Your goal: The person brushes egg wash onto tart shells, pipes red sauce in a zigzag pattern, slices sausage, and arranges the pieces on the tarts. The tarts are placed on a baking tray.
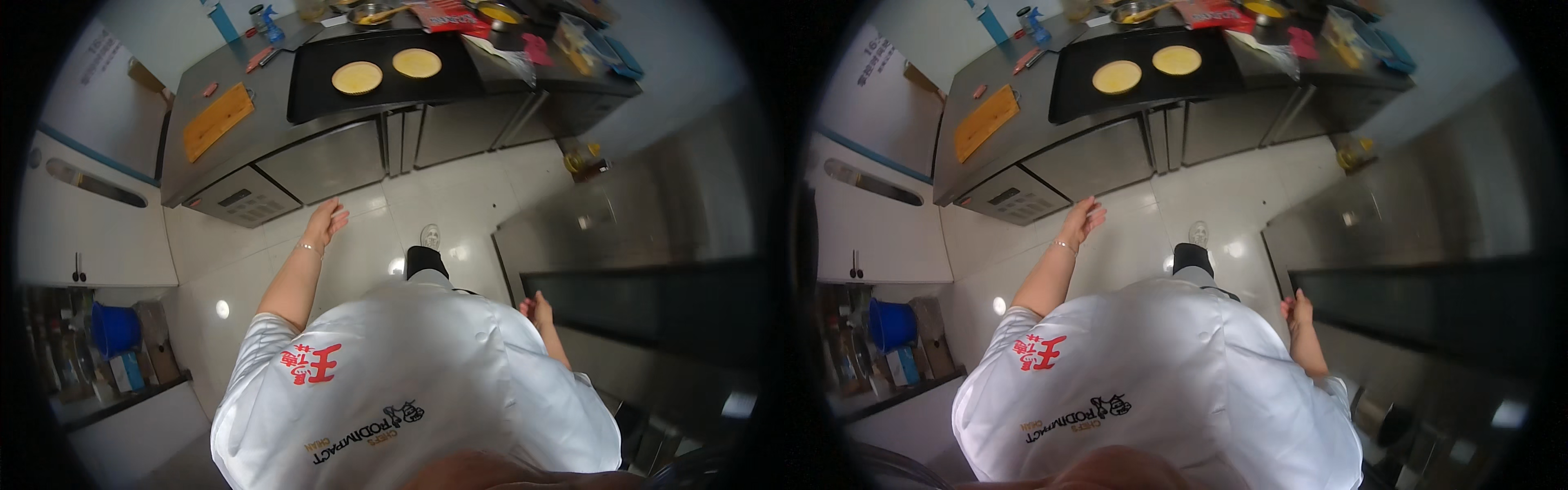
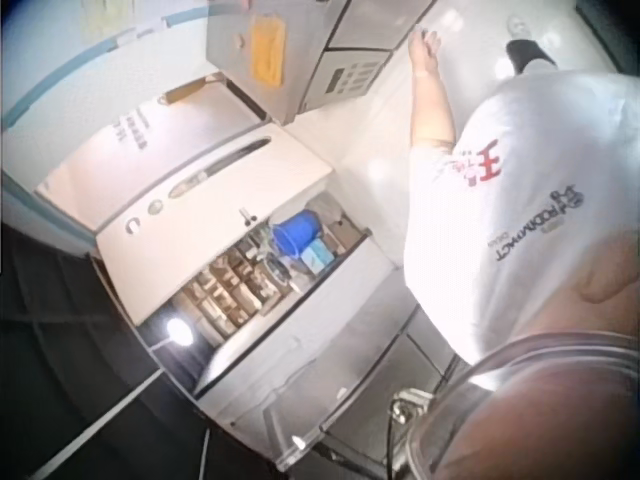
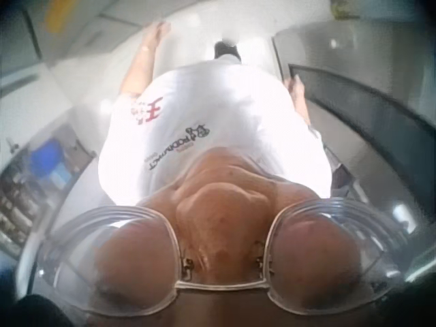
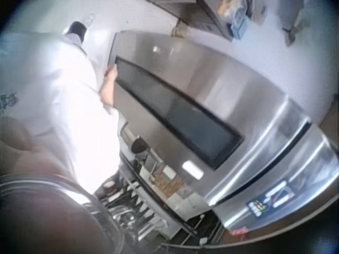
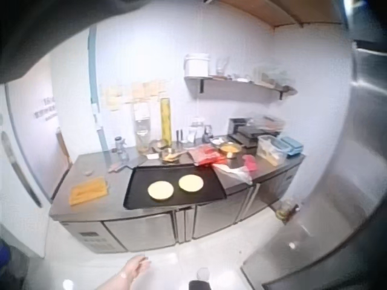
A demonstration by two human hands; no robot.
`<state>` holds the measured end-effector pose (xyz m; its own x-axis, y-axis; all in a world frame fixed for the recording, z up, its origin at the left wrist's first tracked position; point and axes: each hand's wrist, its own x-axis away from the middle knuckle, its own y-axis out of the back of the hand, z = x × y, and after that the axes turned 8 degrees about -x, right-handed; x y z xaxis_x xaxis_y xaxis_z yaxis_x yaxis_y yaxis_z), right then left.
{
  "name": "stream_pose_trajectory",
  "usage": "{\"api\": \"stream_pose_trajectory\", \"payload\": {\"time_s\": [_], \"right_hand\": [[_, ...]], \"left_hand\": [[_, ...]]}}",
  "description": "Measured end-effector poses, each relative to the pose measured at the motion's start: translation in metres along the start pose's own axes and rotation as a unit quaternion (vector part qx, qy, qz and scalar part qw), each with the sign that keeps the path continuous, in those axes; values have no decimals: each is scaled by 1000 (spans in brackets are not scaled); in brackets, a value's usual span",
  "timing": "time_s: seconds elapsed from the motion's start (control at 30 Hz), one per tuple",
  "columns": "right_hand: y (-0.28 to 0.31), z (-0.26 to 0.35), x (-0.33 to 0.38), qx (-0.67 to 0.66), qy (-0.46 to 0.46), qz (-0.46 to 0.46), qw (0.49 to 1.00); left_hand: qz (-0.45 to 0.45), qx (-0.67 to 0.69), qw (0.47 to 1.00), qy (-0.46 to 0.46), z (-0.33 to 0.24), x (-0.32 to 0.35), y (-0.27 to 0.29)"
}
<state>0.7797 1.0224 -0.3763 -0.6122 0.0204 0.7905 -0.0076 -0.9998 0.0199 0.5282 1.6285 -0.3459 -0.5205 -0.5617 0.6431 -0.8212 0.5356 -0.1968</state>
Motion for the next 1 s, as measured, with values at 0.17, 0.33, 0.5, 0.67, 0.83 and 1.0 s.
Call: {"api": "stream_pose_trajectory", "payload": {"time_s": [0.17, 0.33, 0.5, 0.67, 0.83, 1.0], "right_hand": [[-191, 143, -62, 107, 100, 120, 982], [-372, 264, -120, 243, 193, 218, 925], [-507, 313, -133, 250, 230, 244, 908], [-529, 292, -156, 286, 282, 233, 886], [-548, 283, -131, 416, 383, 188, 803], [-582, 281, -129, 360, 368, 196, 835]], "left_hand": [[-93, 41, 992, -79, -110, -88, -7], [-177, 121, 975, -47, -172, -175, -19], [-256, 170, 952, -16, -167, -223, -10], [-288, 202, 936, -34, -148, -193, -2], [-324, 241, 914, -20, -132, -155, 21], [-294, 254, 920, -46, -150, -156, 34]]}}
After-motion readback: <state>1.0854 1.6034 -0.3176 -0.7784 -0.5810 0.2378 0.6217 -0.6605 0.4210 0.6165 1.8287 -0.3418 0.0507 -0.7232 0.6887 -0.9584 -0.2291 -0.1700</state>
